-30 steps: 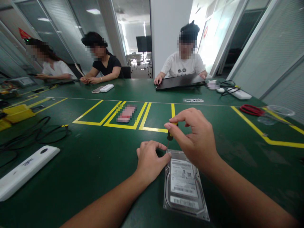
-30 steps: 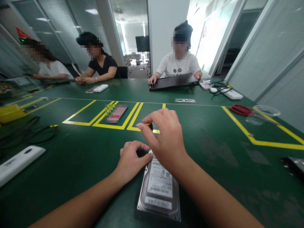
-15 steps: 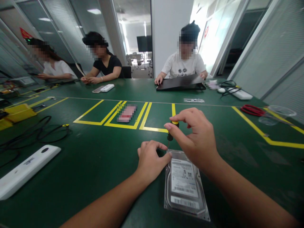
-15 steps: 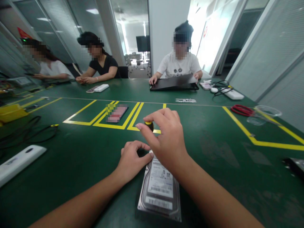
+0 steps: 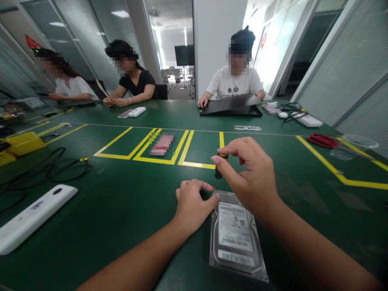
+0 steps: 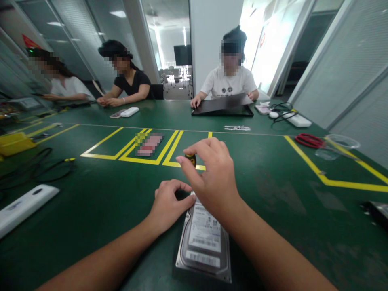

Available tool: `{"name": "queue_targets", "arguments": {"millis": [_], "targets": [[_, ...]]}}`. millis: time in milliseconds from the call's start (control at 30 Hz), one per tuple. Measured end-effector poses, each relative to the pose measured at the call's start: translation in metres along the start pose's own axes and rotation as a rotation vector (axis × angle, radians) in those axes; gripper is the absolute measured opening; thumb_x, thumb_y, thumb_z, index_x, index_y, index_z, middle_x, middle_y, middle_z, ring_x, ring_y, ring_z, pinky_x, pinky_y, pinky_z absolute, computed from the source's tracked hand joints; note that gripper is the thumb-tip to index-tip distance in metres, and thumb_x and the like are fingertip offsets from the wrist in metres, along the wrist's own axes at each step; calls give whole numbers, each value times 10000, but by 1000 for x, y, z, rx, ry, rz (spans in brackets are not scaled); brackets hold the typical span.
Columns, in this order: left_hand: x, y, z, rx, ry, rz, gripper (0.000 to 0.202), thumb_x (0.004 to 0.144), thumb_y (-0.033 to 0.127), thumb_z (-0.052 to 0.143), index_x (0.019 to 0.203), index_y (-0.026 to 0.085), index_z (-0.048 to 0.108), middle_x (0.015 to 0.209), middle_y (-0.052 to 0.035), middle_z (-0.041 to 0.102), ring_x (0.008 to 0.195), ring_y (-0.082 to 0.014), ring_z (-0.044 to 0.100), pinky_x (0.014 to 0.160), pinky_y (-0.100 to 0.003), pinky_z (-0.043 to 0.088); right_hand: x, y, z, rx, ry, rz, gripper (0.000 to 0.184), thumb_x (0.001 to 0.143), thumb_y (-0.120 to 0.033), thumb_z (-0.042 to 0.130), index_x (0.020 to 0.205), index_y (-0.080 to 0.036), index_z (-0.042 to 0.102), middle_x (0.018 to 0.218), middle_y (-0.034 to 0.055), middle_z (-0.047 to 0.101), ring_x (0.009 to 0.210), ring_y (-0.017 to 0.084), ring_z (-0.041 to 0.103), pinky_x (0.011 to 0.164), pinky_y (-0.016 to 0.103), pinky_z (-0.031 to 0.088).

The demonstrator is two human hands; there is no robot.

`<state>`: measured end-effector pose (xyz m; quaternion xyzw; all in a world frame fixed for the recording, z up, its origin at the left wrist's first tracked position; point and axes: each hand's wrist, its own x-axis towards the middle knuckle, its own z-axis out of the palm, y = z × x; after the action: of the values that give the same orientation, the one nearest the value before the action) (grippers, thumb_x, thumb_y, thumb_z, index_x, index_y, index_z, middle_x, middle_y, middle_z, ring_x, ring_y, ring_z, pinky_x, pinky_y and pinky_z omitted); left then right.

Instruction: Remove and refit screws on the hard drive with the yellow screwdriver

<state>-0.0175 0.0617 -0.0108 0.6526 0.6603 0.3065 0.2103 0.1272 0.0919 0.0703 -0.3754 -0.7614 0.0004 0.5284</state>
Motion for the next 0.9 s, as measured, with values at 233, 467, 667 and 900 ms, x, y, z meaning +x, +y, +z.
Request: {"name": "queue_targets", "arguments": {"millis": [233,467,667,900], "targets": [[-1,-1,0,0,-2,0,155,724,358,724,849,268,708,951,21,711,1035,-266,549,882,-404,349,-1,0,0,-22,14,1,117,846,-132,634,943,-156,694,888,14,688,805,152,578,713,304,435],[0,0,1,-2,1,-2,159,719,348,731,847,259,700,947,21,710,1030,-263,551,881,-401,347,-2,-1,1,16,-8,13,159,861,-123,595,961,-153,716,949,18,718,862,162,603,727,307,452],[0,0,1,-3,-3,-4,154,725,352,730,848,263,703,944,27,707,1012,-257,558,882,-399,351,-4,0,2,22,0,9,184,868,-111,590,990,-166,715,988,15,728,819,151,614,700,298,461],[1,-1,0,-2,-7,-15,153,726,349,729,854,269,707,956,26,710,1024,-256,557,885,-399,349,0,1,3,19,-6,-1,73,839,-166,676,908,-147,690,902,32,673,858,168,604,761,316,468]]}}
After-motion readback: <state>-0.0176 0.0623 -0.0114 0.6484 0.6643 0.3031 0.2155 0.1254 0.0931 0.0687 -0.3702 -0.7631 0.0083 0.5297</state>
